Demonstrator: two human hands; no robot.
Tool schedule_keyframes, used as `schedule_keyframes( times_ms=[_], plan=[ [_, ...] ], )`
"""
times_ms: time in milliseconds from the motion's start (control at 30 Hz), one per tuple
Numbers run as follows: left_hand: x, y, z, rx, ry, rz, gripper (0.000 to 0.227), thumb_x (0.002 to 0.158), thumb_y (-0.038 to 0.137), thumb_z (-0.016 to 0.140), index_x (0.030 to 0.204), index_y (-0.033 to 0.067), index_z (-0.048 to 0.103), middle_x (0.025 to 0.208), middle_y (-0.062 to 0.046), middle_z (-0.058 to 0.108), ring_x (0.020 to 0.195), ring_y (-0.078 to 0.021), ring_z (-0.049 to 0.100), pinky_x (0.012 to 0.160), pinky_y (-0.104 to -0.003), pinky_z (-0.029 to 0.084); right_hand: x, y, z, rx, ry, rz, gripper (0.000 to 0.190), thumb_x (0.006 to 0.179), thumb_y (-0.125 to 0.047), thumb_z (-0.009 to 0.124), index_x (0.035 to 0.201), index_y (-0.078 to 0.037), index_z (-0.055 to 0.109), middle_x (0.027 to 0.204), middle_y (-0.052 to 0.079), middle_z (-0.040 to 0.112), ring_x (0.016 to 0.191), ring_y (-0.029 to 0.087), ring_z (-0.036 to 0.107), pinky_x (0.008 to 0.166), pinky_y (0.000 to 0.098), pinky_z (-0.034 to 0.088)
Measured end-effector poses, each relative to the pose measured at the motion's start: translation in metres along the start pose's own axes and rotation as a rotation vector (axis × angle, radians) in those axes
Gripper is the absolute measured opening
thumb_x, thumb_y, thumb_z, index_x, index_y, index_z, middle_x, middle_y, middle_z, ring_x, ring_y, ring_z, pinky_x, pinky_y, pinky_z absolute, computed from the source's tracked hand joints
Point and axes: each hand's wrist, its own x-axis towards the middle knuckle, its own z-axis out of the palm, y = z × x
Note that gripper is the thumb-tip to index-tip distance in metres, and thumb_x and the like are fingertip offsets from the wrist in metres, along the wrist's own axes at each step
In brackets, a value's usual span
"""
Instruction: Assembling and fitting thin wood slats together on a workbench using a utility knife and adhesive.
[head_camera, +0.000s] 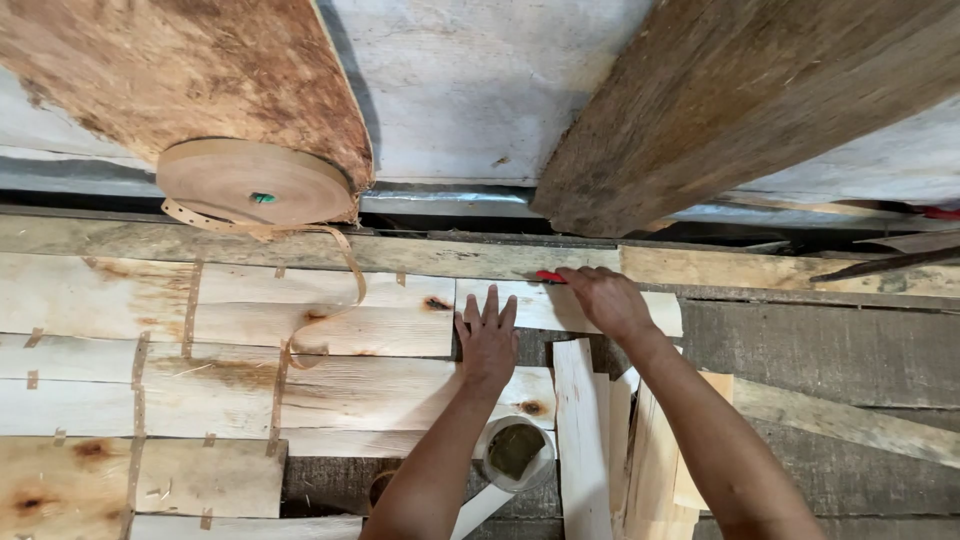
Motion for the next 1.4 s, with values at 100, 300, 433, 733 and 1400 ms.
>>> schedule_keyframes(
  times_ms=[100,300,433,733,1400],
  plan=[
    [-0.001,0.0,0.0,0.012,0.016,0.005,0.065,0.107,0.034,0.044,0.165,0.0208,0.016,0.172,-0.014,0.002,0.154,-0.0471,0.005,0.121,-0.067,0.01,0.006,-0.014,-0.007,-0.043,-0.111,0.016,0.046,0.099,-0.009,0.053,0.144,-0.018,0.057,0.122,0.012,0.073,0.087,0.025,0.076,0.077,0.0378,0.064],
    [-0.001,0.002,-0.007,-0.004,-0.035,-0.003,0.066,0.106,0.034,0.044,0.165,0.0209,0.016,0.172,-0.014,0.001,0.155,-0.0472,0.003,0.121,-0.067,0.008,0.022,-0.035,-0.012,-0.05,-0.221,0.039,0.048,0.098,-0.012,0.056,0.145,-0.018,0.056,0.121,0.013,0.073,0.089,0.026,0.075,0.081,0.0395,0.062],
    [0.001,-0.001,0.0,-0.015,-0.01,0.003,0.066,0.106,0.034,0.044,0.164,0.0214,0.015,0.172,-0.013,0.001,0.154,-0.0471,0.003,0.12,-0.067,0.008,0.023,-0.034,-0.008,-0.037,-0.216,0.039,0.045,0.099,-0.015,0.057,0.144,-0.018,0.057,0.119,0.012,0.074,0.095,0.027,0.075,0.083,0.0396,0.062],
    [0.001,0.001,-0.002,0.006,-0.025,-0.005,0.066,0.107,0.035,0.043,0.165,0.0216,0.016,0.172,-0.013,0.001,0.154,-0.0468,0.004,0.12,-0.067,0.01,0.021,-0.028,0.005,-0.031,-0.173,0.028,0.047,0.097,-0.015,0.057,0.145,-0.018,0.056,0.124,0.011,0.072,0.097,0.028,0.074,0.086,0.0408,0.06],
    [-0.001,-0.001,0.001,-0.017,0.01,-0.007,0.065,0.106,0.035,0.045,0.165,0.0223,0.018,0.172,-0.012,0.003,0.155,-0.0456,0.005,0.122,-0.066,0.009,0.011,-0.012,-0.006,-0.268,-0.503,0.068,0.065,0.105,0.002,0.041,0.164,-0.023,0.028,0.13,0.014,0.067,0.098,0.024,0.073,0.094,0.0358,0.06]
  ],
)
